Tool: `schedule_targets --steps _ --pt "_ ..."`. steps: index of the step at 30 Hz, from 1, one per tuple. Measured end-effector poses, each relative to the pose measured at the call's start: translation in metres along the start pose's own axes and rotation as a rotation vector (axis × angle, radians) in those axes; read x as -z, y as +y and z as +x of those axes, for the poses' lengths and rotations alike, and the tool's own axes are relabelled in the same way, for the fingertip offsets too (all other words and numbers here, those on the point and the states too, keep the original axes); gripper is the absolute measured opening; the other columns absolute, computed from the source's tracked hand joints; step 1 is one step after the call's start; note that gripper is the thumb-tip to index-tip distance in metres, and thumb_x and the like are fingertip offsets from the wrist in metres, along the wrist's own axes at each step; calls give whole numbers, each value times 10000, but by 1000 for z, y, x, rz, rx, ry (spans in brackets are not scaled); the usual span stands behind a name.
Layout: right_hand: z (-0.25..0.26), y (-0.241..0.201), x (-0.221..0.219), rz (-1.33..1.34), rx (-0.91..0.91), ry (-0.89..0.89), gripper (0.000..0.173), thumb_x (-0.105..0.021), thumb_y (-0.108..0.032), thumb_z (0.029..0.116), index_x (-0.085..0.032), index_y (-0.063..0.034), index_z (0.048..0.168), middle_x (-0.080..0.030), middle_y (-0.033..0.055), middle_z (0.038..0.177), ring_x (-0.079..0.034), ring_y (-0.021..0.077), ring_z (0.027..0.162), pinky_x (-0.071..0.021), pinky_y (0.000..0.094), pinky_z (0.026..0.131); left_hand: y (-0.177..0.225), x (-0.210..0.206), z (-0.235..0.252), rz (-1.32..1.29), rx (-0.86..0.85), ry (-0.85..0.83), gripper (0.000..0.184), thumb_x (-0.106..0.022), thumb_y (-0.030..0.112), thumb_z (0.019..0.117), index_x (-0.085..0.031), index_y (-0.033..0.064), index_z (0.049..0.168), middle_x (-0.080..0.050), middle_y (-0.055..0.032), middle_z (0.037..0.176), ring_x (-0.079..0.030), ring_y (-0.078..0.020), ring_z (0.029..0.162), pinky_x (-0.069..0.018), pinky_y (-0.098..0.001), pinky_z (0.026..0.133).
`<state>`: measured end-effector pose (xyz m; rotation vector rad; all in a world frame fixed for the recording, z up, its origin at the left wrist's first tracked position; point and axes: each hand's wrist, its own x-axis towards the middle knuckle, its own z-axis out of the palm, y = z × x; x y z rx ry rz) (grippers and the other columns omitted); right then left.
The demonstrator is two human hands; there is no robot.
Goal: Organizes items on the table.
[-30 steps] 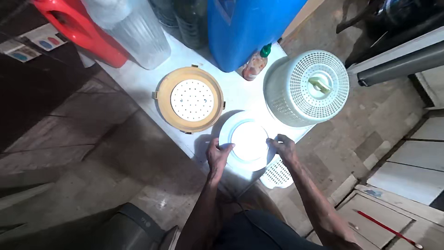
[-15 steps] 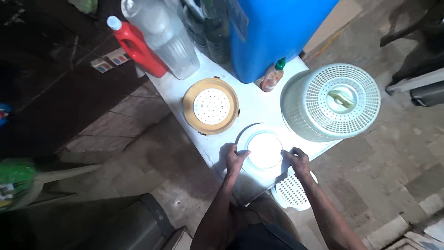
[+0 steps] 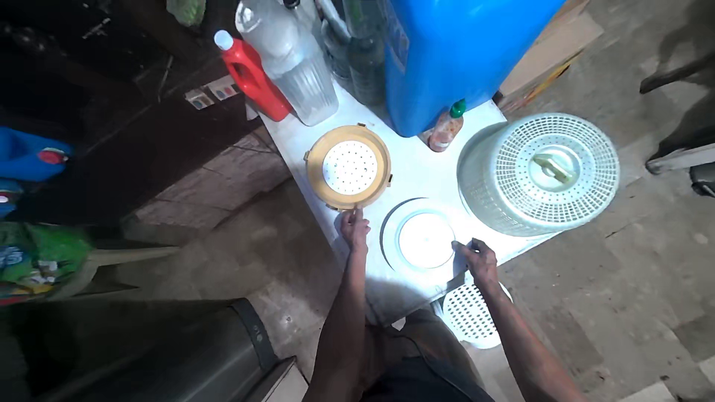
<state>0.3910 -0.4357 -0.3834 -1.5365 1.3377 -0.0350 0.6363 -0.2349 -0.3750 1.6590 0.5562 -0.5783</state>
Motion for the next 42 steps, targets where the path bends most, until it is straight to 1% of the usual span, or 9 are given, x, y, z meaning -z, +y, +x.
schedule_targets --steps 8,15,20,22,25,27,29,32,42 --pt "-6 5 7 -28 31 -5 677 -813 -449 858 -625 -9 1337 -706 178 1172 -703 276 990 -573 508 872 20 -11 13 -284 86 62 538 -595 363 1052 -440 30 1444 -627 -246 1257 -703 -333 999 -601 -465 833" --pt "-16 23 12 20 20 -13 628 -791 -437 881 -633 -21 1325 -687 165 1165 -700 252 927 -602 475 769 15 -15 6 -225 117 28 561 -601 415 1040 -463 38 1432 -637 -231 1257 -701 -329 1001 -597 -471 836" --pt "-33 41 13 48 32 0 570 -776 -407 908 -646 -12 1298 -692 170 1162 -707 264 959 -609 501 800 15 -10 0 -29 112 41 604 -599 528 1010 -565 26 1344 -686 -196 1152 -700 -298 904 -585 -468 805" --pt "-43 46 14 63 29 9 512 -757 -368 931 -648 -17 1287 -696 163 1153 -715 268 963 -619 513 803 15 0 0 212 -26 174 636 -699 570 926 -634 16 1233 -686 -208 1073 -670 -330 921 -555 -529 832" --pt "-67 56 20 72 0 39 533 -734 -345 950 -607 -7 1341 -683 186 1204 -707 307 978 -602 551 809 20 7 2 572 -454 303 583 -795 507 858 -640 24 1146 -690 -182 1054 -665 -347 1003 -537 -564 891" --pt "-84 63 25 94 -18 61 594 -734 -349 949 -562 -1 1399 -657 203 1273 -698 328 1008 -596 561 832 27 5 17 760 -738 277 566 -815 471 837 -648 39 1162 -653 -174 1217 -607 -351 1181 -496 -551 1013" --pt "-98 78 27 85 -25 93 613 -737 -361 946 -557 -11 1415 -660 202 1276 -701 331 999 -595 561 824 36 -4 31 918 -870 216 541 -814 474 828 -652 91 1174 -612 -172 1291 -539 -389 1266 -451 -584 1062" --pt "-116 100 28 91 -45 131 608 -746 -346 940 -562 6 1401 -670 213 1245 -706 334 954 -599 562 788 42 -18 46 1047 -895 164 500 -827 475 812 -681 149 1161 -636 -126 1258 -559 -376 1202 -468 -580 992" --pt "-133 119 40 117 -80 166 631 -762 -357 926 -561 -7 1411 -668 197 1258 -702 329 974 -593 563 780 43 -25 58 1043 -866 115 334 -774 404 845 -760 208 1116 -656 -88 1232 -576 -321 1204 -486 -522 1001"
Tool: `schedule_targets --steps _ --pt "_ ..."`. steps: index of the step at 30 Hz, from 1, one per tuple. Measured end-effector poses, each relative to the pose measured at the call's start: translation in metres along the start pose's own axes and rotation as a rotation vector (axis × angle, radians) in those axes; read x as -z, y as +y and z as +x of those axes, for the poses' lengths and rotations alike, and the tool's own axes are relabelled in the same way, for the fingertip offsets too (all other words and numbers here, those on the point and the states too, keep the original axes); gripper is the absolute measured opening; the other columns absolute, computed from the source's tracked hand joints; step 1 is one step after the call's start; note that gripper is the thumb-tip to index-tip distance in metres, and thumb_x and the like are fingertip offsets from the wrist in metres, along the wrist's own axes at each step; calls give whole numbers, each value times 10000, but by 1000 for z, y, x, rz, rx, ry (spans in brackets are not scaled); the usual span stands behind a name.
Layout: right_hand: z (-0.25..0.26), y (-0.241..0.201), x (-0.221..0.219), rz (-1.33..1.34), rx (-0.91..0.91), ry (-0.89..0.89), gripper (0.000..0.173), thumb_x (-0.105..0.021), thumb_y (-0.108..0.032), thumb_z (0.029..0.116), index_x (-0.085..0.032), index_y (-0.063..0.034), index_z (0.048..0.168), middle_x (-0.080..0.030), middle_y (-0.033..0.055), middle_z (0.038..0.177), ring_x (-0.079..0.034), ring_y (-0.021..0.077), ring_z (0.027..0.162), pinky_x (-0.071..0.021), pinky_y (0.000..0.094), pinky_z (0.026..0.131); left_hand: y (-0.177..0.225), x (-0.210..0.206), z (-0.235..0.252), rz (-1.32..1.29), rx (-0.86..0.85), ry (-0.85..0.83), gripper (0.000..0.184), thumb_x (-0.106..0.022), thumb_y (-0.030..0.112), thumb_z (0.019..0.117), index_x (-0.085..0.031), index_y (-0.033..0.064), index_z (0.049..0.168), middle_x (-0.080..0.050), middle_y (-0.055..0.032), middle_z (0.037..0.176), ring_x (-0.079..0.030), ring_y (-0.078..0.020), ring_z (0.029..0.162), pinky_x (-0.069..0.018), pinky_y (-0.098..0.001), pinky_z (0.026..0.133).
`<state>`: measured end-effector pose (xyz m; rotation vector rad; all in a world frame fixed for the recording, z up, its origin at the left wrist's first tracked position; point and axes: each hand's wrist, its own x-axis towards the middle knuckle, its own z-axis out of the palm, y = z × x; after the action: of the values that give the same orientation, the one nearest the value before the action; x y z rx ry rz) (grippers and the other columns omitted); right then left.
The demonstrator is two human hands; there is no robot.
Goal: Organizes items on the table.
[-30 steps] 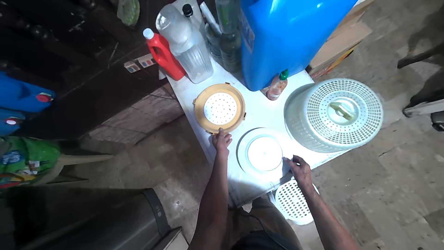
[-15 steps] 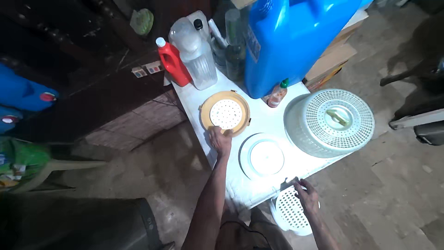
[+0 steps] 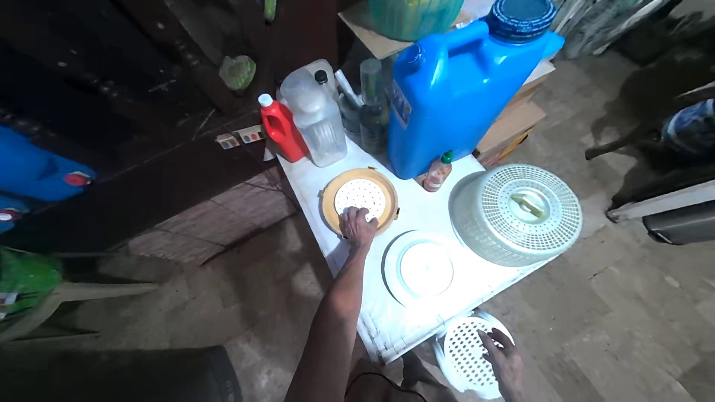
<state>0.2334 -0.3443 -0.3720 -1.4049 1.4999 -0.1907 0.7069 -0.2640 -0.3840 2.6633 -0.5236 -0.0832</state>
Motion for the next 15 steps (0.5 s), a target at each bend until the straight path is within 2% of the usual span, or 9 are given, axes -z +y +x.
schedule_targets --steps 4,9,13,15 --pt "6 -5 2 -16 25 29 605 -750 -349 939 -568 -11 1407 -670 195 1250 -706 317 932 -598 549 767 -2 -4 1 32 -55 6 290 -768 397 845 -776 218 1073 -651 -70 1224 -578 -308 1187 -500 -516 965" --pt "0 -9 4 -12 44 50 631 -761 -331 930 -549 6 1420 -654 216 1275 -698 330 959 -591 545 768 0 3 3 100 -69 -37 251 -728 428 876 -794 234 1020 -655 -15 1220 -566 -269 1206 -478 -519 972" --pt "-15 -3 9 -12 35 52 650 -750 -353 934 -535 12 1428 -653 225 1266 -698 338 968 -592 559 782 -1 11 2 122 -86 -77 249 -711 428 895 -801 223 1006 -654 -21 1239 -557 -276 1225 -464 -531 977" --pt "-24 3 10 7 38 58 664 -742 -349 940 -517 19 1444 -643 237 1282 -693 343 978 -589 563 792 -1 15 2 114 -95 -102 260 -705 420 905 -798 211 1028 -651 -39 1260 -542 -289 1258 -456 -537 1012"
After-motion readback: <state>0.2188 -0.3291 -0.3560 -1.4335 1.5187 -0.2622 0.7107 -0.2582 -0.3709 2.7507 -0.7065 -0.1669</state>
